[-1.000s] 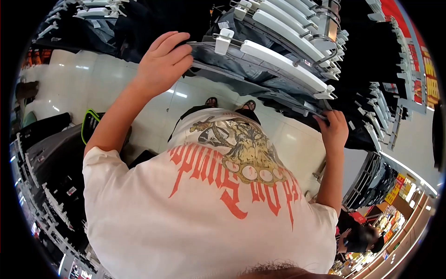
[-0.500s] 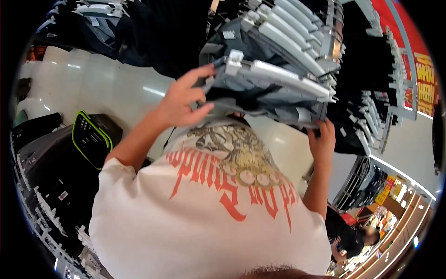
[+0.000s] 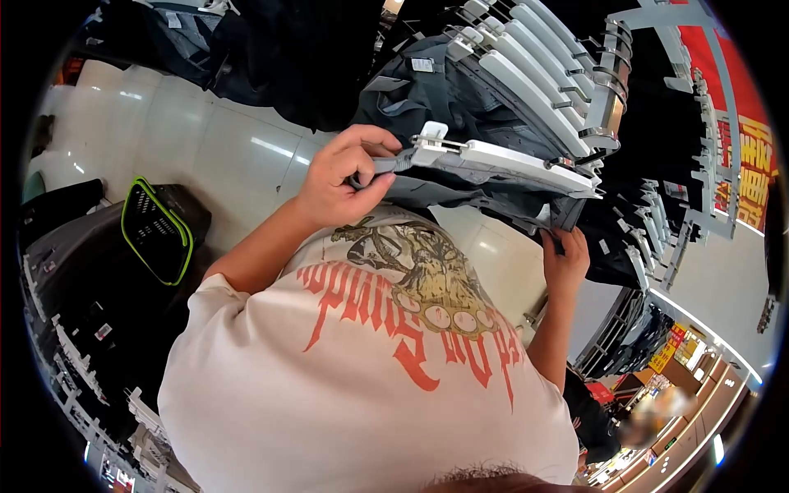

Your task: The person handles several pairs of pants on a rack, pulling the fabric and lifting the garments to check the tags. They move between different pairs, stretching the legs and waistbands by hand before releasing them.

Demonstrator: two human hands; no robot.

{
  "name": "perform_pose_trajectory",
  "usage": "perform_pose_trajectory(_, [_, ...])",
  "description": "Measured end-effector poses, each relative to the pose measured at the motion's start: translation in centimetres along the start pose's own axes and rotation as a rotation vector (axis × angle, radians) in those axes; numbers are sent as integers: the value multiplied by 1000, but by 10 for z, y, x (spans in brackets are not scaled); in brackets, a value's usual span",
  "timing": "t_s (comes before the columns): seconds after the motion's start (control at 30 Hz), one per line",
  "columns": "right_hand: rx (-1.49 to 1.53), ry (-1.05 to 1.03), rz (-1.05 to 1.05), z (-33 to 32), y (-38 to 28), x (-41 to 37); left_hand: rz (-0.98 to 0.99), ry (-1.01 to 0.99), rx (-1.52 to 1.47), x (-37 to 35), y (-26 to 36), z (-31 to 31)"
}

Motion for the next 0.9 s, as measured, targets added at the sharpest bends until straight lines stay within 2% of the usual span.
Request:
perform_pose_trajectory(0.1, [39,15,-29,-8,-7,-1,-57,-9,-54,-10,-13,-2])
perform_pose_trajectory(0.2, [77,-26,43,-5,1,-6,-138,97,-155,-5,-19,-9])
perform_pose_trajectory(0.23, [88,-30,42,-4,0,-7,-172,48,-87,0,-21,-10])
perform_pose_trajectory(0.37, [111,-60,6,7,-9,-3,-345,62,-75,15,-48,-13])
perform_pose_trajectory(0.47, [156,-55,-37,5,-15,-2,-359,-22,31,27,-54,-11])
perform_pose_trajectory(0.53, [232,-12,-61,-5,-18,1,-360,6,-41,32,-61,-8])
perform_pose_trajectory(0.57, [339,-28,-8,-5,-10,2,-363,1,-59,35,-61,-7])
perform_pose_trajectory(0.73, [727,303,52,-44,-22,36,-308,-25,-115,52,-57,4])
perform_pose_trajectory(0.8, [916,331,106,-46,-45,61,-311,-24,-115,56,-57,11])
perform_pose_trajectory(0.87, [670,367,-56,-57,-81,82,-309,-28,-102,60,-55,17])
perform_pose_trajectory(0.9, [682,343,-70,-57,-94,89,-304,-32,-89,63,-54,18])
Point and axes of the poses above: each hand's wrist, its own x-axis towards the middle knuckle, its own z-axis out of the palm, y = z × x, the point moved 10 cm from there along x, towards the middle knuckle, and after that the axes turned 6 degrees about z, right-handed, at the moved point
